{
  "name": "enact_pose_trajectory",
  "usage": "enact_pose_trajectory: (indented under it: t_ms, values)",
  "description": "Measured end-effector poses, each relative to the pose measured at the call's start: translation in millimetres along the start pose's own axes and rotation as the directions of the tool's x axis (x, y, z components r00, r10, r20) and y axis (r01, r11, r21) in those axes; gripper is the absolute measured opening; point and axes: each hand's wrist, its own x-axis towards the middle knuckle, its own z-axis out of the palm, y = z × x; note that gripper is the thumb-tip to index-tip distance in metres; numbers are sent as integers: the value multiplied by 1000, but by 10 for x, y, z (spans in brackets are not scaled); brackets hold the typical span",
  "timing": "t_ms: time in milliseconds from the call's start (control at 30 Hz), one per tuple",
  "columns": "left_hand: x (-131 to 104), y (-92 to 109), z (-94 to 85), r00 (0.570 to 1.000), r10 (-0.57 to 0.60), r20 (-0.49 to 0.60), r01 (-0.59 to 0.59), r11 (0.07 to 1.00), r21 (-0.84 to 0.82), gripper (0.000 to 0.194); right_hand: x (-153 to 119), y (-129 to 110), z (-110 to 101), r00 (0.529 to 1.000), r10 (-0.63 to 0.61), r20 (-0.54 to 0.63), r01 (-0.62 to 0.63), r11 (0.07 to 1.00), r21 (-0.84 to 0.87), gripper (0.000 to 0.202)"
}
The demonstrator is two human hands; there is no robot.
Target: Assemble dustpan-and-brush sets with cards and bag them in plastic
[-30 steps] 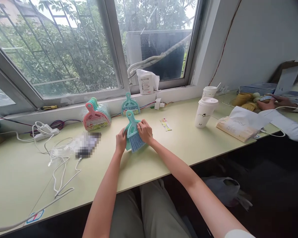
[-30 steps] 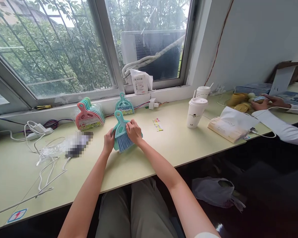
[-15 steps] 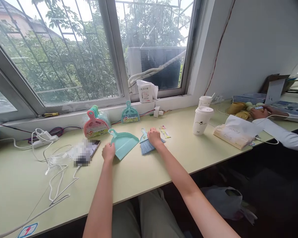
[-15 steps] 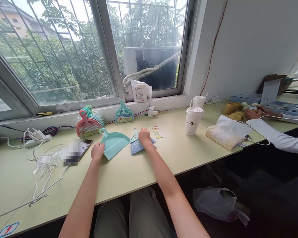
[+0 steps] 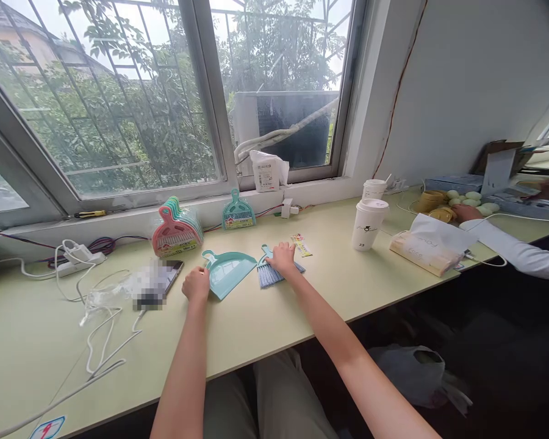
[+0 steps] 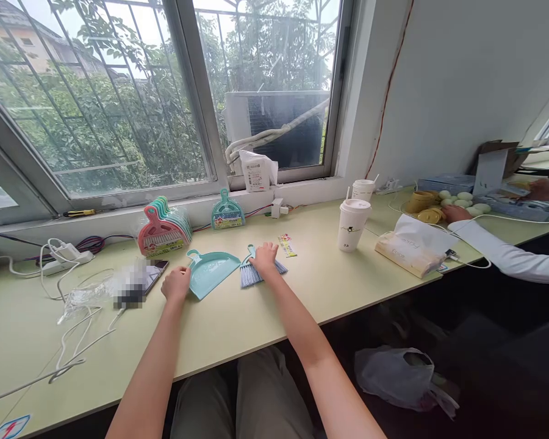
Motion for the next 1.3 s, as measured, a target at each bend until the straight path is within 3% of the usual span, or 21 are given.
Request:
enact_pose_trajectory:
  t_ms: [200, 367, 433, 533, 633, 767, 833, 900, 1000, 1100, 1200, 1300]
  values:
    - [-15, 30, -40, 999, 13, 29, -16, 997, 80, 29, 23, 4, -1, 999, 0, 43, -2, 999, 37, 36]
    - [-98, 166, -11, 972, 183, 150, -206, 966, 156, 22, 9, -19, -60, 999, -21, -48, 26, 994, 110, 27]
    - [-193, 268, 33, 925, 324, 199, -355, 923, 149, 21, -11, -49, -71, 993, -68, -91, 84, 980, 180, 23]
    - [-361, 430, 103, 800, 546, 250, -571, 820, 36, 27, -58, -122, -70, 980, -177, -93, 197, 941, 276, 18]
    - [-456, 521, 130, 710, 668, 222, -673, 737, -66, 33, -113, -191, -79, 957, -279, -75, 289, 912, 293, 14]
    - [-397, 458, 106, 686, 727, 12, -726, 686, -53, 18, -154, -221, -124, 932, -359, -43, 357, 893, 274, 14]
    - [-339, 388, 104, 658, 750, -58, -753, 658, -34, 35, -158, -215, -151, 923, -384, -19, 373, 885, 278, 16]
    - [-298, 329, 121, 641, 767, -31, -767, 637, -76, 46, -158, -204, -174, 914, -405, 20, 381, 875, 297, 17]
    - [-278, 286, 160, 658, 751, 57, -735, 657, -167, 51, -155, -202, -186, 898, -431, 84, 385, 865, 322, 20]
    - [-280, 289, 184, 662, 748, 36, -740, 661, -122, 50, -160, -229, -161, 898, -431, 92, 382, 865, 326, 21]
    - [-287, 311, 189, 573, 820, 10, -819, 572, 51, 35, -175, -278, -111, 907, -417, 55, 375, 861, 344, 20]
    - [-303, 339, 192, 499, 856, 132, -862, 477, 170, 27, -193, -327, -67, 914, -406, 15, 378, 864, 332, 19]
